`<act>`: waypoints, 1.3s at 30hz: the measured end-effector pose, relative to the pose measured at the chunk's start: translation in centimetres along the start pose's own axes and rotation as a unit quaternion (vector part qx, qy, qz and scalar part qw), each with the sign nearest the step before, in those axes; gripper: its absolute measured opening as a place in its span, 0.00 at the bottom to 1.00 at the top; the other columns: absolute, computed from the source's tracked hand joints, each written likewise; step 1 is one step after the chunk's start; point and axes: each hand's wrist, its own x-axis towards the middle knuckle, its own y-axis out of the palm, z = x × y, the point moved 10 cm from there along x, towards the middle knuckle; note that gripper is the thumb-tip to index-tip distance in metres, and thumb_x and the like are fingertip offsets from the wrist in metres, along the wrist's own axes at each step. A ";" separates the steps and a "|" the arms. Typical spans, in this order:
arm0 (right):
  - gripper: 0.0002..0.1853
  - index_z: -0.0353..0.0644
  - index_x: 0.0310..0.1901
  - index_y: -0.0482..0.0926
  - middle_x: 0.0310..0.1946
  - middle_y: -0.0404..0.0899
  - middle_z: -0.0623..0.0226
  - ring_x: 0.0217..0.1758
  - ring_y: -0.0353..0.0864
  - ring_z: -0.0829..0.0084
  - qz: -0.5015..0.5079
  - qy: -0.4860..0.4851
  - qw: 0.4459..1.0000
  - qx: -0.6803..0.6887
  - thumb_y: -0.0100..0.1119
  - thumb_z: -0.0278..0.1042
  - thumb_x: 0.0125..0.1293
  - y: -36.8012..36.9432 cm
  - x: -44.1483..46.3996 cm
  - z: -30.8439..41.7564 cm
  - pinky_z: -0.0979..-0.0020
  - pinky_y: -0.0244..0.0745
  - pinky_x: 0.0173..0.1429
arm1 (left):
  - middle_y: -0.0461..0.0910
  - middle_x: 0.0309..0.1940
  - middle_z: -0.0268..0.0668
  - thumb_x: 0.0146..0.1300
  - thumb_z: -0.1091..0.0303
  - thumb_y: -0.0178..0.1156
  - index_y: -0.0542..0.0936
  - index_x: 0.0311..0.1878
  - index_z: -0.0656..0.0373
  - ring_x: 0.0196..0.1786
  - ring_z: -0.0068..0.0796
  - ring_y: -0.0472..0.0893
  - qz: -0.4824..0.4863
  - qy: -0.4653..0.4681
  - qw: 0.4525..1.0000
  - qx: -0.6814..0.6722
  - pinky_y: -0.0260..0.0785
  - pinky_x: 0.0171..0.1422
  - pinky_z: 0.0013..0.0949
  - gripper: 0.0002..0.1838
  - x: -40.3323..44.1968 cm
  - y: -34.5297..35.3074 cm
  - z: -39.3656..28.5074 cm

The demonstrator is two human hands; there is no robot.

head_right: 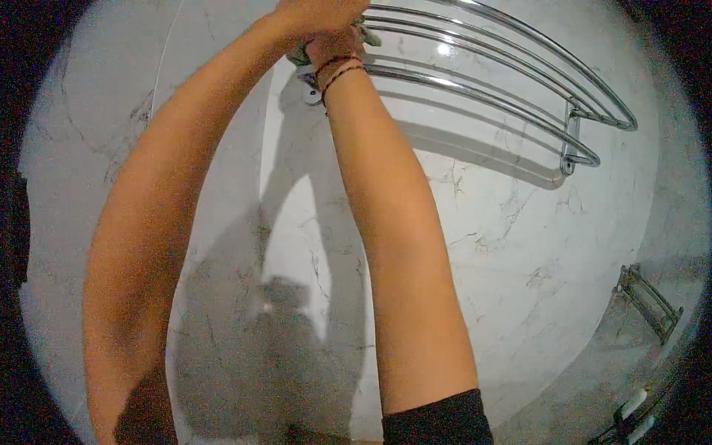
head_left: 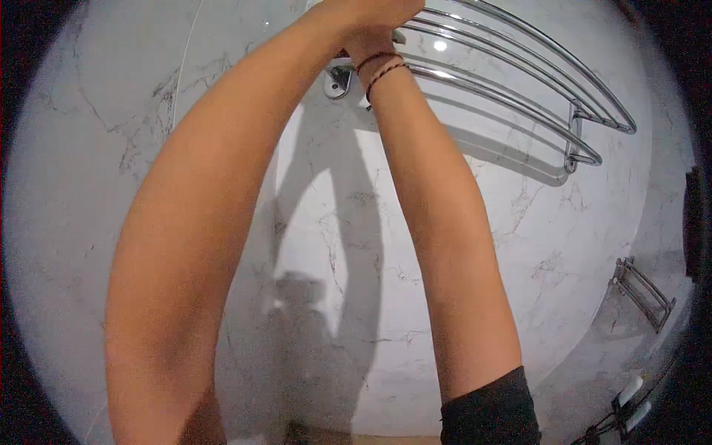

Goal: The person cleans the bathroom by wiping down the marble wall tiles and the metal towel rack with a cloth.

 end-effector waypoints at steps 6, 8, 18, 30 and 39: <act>0.28 0.51 0.67 0.78 0.69 0.76 0.56 0.70 0.76 0.54 0.074 0.021 0.997 -0.015 0.53 0.58 0.74 -0.6 -0.1 2.3 0.28 0.68 0.65 | 0.82 0.49 0.59 0.79 0.52 0.42 0.77 0.49 0.67 0.55 0.62 0.80 0.036 0.018 0.999 0.005 0.68 0.60 0.61 0.24 0.1 0.6 0.4; 0.29 0.50 0.68 0.77 0.69 0.75 0.55 0.71 0.75 0.54 0.099 0.025 0.995 -0.003 0.52 0.58 0.75 -0.8 -1.0 3.2 0.28 0.67 0.66 | 0.80 0.55 0.58 0.80 0.51 0.41 0.77 0.51 0.67 0.57 0.63 0.78 0.099 0.007 0.994 0.049 0.67 0.63 0.60 0.25 0.4 0.9 0.3; 0.27 0.41 0.74 0.66 0.61 0.79 0.61 0.66 0.77 0.64 0.022 -0.174 0.969 -0.176 0.53 0.43 0.79 0.9 -29.3 5.8 0.58 0.73 0.71 | 0.68 0.74 0.54 0.78 0.49 0.48 0.75 0.65 0.64 0.77 0.52 0.65 0.021 -0.059 0.996 0.056 0.54 0.78 0.55 0.28 -0.9 -3.1 -0.9; 0.27 0.36 0.61 0.79 0.53 0.84 0.65 0.53 0.83 0.72 -0.359 0.121 0.883 -0.277 0.56 0.54 0.78 -27.2 -66.5 -7.9 0.64 0.80 0.60 | 0.49 0.84 0.50 0.66 0.17 0.35 0.49 0.84 0.61 0.84 0.52 0.48 0.285 -0.595 0.434 -0.614 0.36 0.87 0.51 0.60 -71.7 4.5 -26.9; 0.27 0.37 0.62 0.77 0.57 0.80 0.61 0.59 0.79 0.66 -0.187 0.346 0.768 -0.506 0.60 0.53 0.75 -35.6 -82.0 -27.2 0.61 0.77 0.62 | 0.57 0.78 0.49 0.66 0.30 0.43 0.56 0.80 0.60 0.79 0.50 0.56 0.559 -0.533 0.486 -0.409 0.46 0.81 0.50 0.50 -79.4 -3.5 -35.9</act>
